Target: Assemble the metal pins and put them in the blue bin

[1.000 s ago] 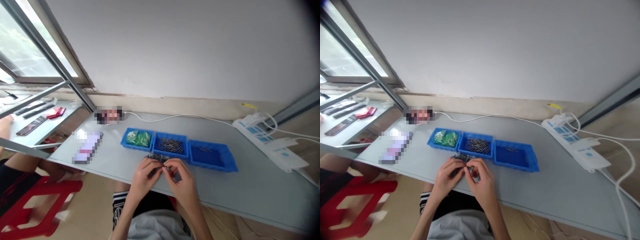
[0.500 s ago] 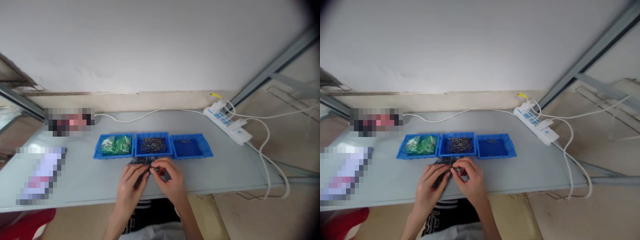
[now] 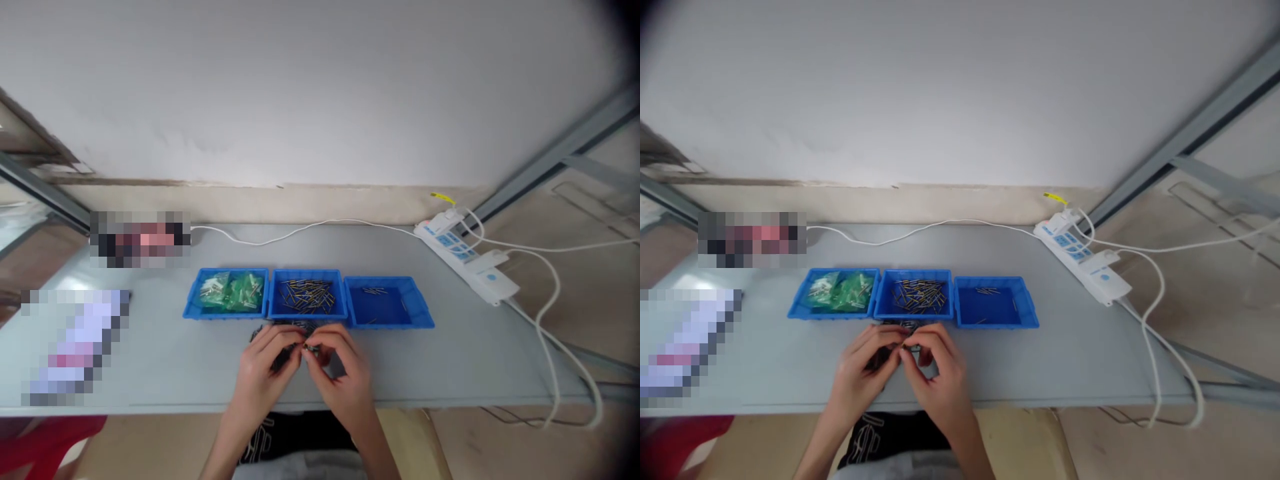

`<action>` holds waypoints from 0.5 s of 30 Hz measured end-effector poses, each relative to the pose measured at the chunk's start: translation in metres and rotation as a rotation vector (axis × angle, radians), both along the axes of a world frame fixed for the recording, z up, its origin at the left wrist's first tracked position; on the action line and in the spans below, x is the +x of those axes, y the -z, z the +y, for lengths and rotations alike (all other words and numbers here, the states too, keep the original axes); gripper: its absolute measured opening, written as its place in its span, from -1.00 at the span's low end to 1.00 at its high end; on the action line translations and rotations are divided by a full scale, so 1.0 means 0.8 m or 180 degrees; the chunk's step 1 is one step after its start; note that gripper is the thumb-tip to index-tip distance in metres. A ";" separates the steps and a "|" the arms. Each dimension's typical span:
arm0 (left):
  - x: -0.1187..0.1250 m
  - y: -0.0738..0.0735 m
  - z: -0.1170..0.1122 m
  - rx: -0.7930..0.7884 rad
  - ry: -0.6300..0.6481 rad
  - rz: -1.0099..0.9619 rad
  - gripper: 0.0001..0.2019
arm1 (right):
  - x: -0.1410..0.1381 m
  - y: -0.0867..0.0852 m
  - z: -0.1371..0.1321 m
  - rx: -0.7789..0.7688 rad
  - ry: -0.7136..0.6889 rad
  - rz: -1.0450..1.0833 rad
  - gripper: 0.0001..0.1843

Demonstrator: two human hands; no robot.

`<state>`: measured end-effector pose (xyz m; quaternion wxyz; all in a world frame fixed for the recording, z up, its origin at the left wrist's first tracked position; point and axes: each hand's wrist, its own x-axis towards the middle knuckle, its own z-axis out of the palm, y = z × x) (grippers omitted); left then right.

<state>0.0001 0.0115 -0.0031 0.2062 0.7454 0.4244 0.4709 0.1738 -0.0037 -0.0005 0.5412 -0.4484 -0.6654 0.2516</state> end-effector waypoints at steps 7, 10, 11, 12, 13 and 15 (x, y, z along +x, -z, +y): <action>0.000 0.002 -0.004 -0.0017 -0.0036 0.0022 -0.87 | 0.000 0.001 0.003 -0.0016 -0.0083 -0.0072 -0.85; 0.000 0.000 -0.002 -0.0018 -0.0033 0.0019 -0.87 | -0.002 0.003 0.001 -0.0004 0.0002 -0.0086 -0.86; 0.000 -0.001 -0.002 -0.0021 -0.0014 0.0010 -0.87 | -0.002 0.004 -0.001 0.0002 0.0029 -0.0081 -0.86; 0.000 -0.002 -0.003 -0.0044 -0.0013 -0.0009 -0.88 | -0.003 0.004 -0.003 0.0012 0.0063 -0.0065 -0.86; -0.001 -0.002 -0.005 -0.0079 -0.0033 -0.0045 -0.89 | -0.002 0.003 -0.005 0.0021 0.0098 -0.0049 -0.86; -0.004 -0.002 -0.010 -0.0226 -0.0275 -0.0227 -0.89 | 0.000 -0.003 -0.007 0.0063 0.0207 -0.0039 -0.83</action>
